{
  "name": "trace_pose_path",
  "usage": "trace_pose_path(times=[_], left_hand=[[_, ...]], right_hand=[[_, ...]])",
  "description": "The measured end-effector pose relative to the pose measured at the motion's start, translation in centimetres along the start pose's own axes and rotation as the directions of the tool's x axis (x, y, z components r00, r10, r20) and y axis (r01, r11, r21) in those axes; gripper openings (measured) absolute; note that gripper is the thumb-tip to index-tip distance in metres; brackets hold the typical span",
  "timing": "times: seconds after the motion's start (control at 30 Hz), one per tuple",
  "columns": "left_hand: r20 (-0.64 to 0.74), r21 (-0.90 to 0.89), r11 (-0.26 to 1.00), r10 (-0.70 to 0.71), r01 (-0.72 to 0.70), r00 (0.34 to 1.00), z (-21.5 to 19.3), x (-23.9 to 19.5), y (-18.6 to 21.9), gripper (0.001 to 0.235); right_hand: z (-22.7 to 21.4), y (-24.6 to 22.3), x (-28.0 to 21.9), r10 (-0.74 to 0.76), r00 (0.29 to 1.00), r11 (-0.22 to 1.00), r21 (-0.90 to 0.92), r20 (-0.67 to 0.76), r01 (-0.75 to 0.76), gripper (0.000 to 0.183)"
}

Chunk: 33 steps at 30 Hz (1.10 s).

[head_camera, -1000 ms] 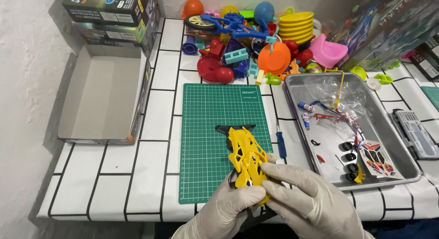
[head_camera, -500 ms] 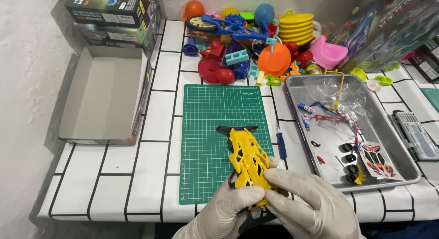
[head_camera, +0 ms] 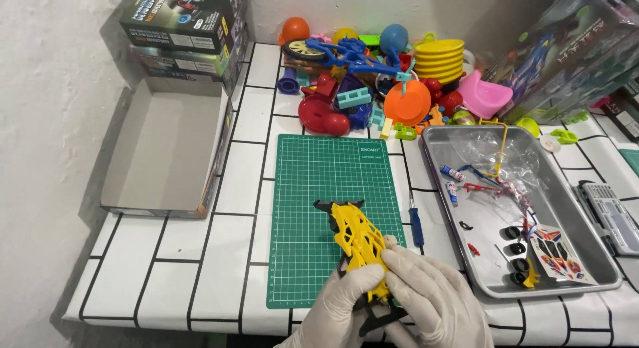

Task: Assembling a mini 4WD toy car by installing batteries and attaching various plastic chassis and body components.

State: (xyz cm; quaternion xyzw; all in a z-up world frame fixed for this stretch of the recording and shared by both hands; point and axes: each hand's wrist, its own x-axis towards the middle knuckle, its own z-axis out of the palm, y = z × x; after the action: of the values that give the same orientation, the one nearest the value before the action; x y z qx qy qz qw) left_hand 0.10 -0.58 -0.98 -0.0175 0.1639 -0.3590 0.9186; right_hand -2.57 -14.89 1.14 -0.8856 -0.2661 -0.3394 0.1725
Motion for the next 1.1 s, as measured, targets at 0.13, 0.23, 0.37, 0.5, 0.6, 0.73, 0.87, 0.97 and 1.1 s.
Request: trace_pose_path(times=[0.13, 0.23, 0.37, 0.5, 0.6, 0.73, 0.87, 0.97, 1.1], left_hand=[[-0.153, 0.241, 0.97, 0.029, 0.008, 0.988, 1.4, -0.4, 0.3, 0.046], [-0.098, 0.25, 0.968, 0.008, 0.016, 0.995, 0.1, 0.3, 0.4, 0.044], [-0.129, 0.02, 0.998, -0.056, 0.059, 0.99, -0.3, 0.6, 0.4, 0.058], [0.106, 0.514, 0.858, -0.081, 0.015, 0.991, 0.1, -0.9, 0.9, 0.087], [0.236, 0.965, 0.09, 0.121, -0.248, 0.964, -2.7, -1.7, 2.5, 0.1], [0.662, 0.742, -0.555, 0.521, -0.376, 0.538, -4.4, -2.0, 3.0, 0.028], [0.879, 0.373, -0.68, 0.043, -0.631, 0.474, -1.3, -1.7, 3.5, 0.086], [0.879, 0.291, -0.662, -0.1, -0.691, 0.466, 0.5, -1.5, 3.2, 0.054], [0.878, 0.313, -0.668, -0.067, -0.675, 0.473, 1.2, -1.6, 2.6, 0.031]], right_hand=[[1.9, 0.8, -1.0, 0.0, 0.996, 1.0, 0.012, -0.085, 0.001, 0.027], [3.0, 2.2, -1.8, -0.082, 0.981, 0.993, 0.066, -0.177, 0.095, 0.032], [3.1, 4.2, -2.2, -0.206, 0.971, 0.976, 0.047, -0.118, 0.213, 0.044], [2.2, 4.9, -2.1, -0.143, 0.99, 0.979, 0.15, 0.003, 0.141, 0.063], [0.6, 5.0, -1.0, -0.031, 0.999, 0.971, 0.237, 0.032, 0.023, 0.061], [-1.7, 4.8, -0.4, -0.007, 0.998, 0.969, 0.247, 0.064, -0.009, 0.061], [-2.8, 4.3, 0.0, -0.079, 0.989, 0.935, 0.353, 0.126, 0.03, 0.053], [-3.8, 3.7, 0.2, -0.09, 0.987, 0.934, 0.355, 0.131, 0.038, 0.046], [-4.6, 3.3, -0.5, -0.087, 0.981, 0.961, 0.274, 0.176, 0.036, 0.049]])
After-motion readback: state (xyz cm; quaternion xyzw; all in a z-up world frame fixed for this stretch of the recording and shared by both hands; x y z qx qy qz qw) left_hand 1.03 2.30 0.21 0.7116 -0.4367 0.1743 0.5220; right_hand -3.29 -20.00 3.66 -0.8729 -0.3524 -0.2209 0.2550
